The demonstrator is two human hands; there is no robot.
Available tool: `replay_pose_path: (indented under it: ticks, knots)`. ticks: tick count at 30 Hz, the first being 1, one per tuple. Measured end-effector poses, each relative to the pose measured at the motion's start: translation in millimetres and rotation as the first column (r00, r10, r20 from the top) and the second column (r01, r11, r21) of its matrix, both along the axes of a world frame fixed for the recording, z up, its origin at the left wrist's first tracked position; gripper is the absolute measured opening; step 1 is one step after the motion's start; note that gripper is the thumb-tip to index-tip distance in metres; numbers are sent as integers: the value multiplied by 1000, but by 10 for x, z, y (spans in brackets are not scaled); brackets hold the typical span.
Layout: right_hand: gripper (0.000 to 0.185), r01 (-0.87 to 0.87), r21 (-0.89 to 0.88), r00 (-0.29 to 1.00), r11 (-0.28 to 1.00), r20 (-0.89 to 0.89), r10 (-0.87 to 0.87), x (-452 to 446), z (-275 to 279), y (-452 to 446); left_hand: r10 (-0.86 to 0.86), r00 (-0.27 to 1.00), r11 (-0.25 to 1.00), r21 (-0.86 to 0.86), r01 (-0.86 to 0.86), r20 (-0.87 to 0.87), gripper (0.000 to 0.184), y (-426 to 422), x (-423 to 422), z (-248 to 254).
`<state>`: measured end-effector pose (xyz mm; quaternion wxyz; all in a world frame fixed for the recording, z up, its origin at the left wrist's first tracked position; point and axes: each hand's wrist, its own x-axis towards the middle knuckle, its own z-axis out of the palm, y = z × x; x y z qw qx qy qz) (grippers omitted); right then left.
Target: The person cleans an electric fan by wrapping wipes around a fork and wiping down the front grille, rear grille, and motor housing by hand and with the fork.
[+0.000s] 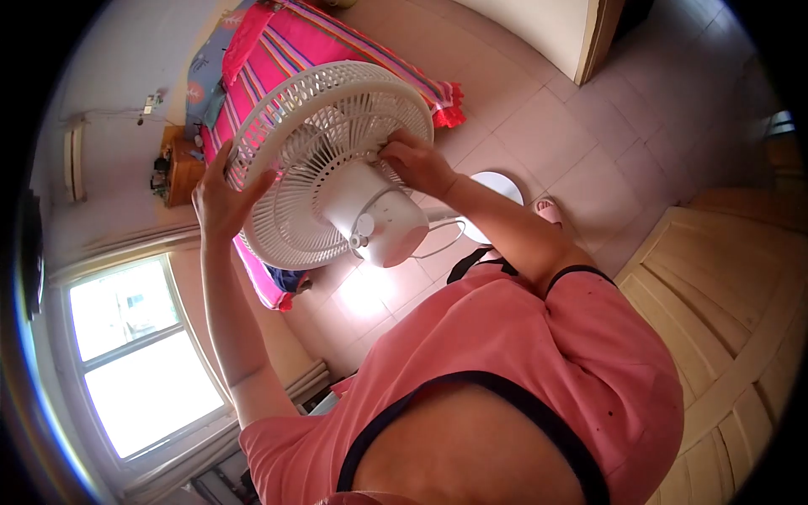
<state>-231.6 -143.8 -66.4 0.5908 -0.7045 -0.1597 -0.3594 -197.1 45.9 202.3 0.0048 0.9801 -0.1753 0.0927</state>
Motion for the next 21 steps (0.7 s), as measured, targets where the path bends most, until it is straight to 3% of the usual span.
replay_pose_path:
  ticks: [4,6,8,11,14,16,18,21]
  knots:
    - [8,172,62,981,983,-101,-166,44,-165,-162,16,999,1000,-22,-17,-39,80,1,-31,47]
    - [9,127,138,978,982,-180,-101,-14,-147,-82,6,999,1000,-28,-7,-38,80,-6,-19,23]
    - [9,-31,77,998,997,-59,36,-68,-116,51,45,998,999,-15,-46,-45,80,-10,-16,22]
    - [10,-34,56,998,998,-50,37,-50,-189,39,40,998,999,-18,-41,-43,80,-9,-22,19]
    - [10,111,62,973,992,-209,-96,-10,-422,-190,37,999,999,-3,-37,-31,83,-5,-14,6]
    - [9,75,131,955,989,-293,-34,-46,-419,-188,41,998,999,-23,-42,-38,85,28,21,-20]
    - [11,23,108,990,994,-139,-8,-53,-348,-33,48,997,998,-36,-50,-53,86,36,12,-14]
    - [11,-81,89,980,993,-174,95,-94,-308,125,48,997,998,-27,-50,-57,88,14,-6,-4]
